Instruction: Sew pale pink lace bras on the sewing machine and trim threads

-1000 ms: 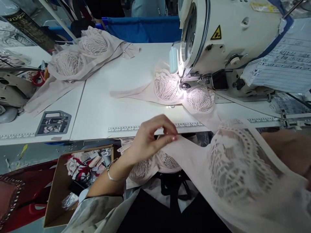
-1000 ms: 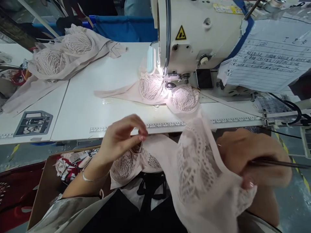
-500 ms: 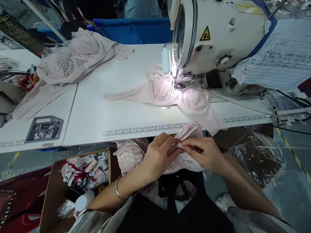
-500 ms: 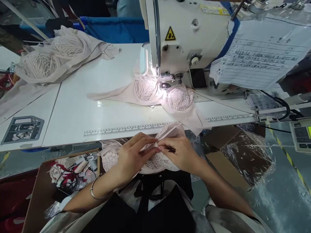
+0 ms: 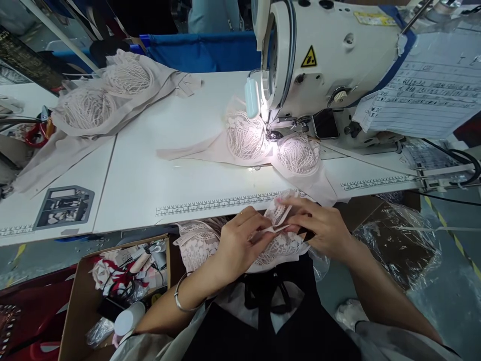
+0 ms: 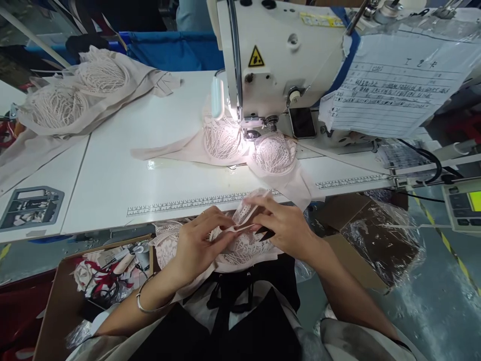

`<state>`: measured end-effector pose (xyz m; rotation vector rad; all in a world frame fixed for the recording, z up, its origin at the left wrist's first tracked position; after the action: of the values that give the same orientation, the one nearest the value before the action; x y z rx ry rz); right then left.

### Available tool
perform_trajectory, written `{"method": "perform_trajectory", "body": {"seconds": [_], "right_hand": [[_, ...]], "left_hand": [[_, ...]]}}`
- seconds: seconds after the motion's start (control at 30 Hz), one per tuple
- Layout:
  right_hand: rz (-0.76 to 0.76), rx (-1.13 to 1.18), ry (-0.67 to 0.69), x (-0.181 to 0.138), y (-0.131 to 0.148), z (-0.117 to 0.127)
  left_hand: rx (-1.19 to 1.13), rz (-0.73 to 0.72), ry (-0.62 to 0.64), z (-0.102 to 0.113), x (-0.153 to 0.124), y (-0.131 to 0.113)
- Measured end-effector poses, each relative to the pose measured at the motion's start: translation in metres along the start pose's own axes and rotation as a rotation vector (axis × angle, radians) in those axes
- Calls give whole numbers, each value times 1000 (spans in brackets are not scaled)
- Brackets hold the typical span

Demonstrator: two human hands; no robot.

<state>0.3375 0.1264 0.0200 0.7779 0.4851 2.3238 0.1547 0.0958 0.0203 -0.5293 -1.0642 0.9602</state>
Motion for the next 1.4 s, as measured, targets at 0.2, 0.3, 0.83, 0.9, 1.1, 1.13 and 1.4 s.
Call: {"method": "perform_trajectory", "body": {"seconds": [0.2, 0.3, 0.83, 0.9, 1.1, 1.13, 1.4], "right_hand": [[-89, 412, 238, 0, -9, 19], [-138, 474, 220, -4, -13, 32], [-295, 42, -297, -12, -17, 44], [-364, 23, -321, -14, -21, 43], [-407, 35, -262, -7, -24, 42], [-402, 59, -244, -5, -24, 43], [-414, 450, -4, 3, -23, 65]], "left_hand": [[-401, 272, 15, 17, 4, 18], [-454, 319, -27, 24, 3, 28], [-217, 219, -277, 26, -11, 44], [-203, 235, -283, 27, -11, 45], [-212, 251, -314, 25, -10, 48], [-213, 255, -321, 25, -10, 48], [-363, 265, -225, 28, -9, 47]]}}
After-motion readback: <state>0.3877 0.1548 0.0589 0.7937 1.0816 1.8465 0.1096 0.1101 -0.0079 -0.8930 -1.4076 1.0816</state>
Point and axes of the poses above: each hand's wrist, its own x-axis towards the middle knuckle, its own z-axis out of the back of the hand, y = z × x, the point moved 5 cm from there along x, towards the middle knuckle, and after that the axes turned 3 degrees about -y, right-handed, at the moved point
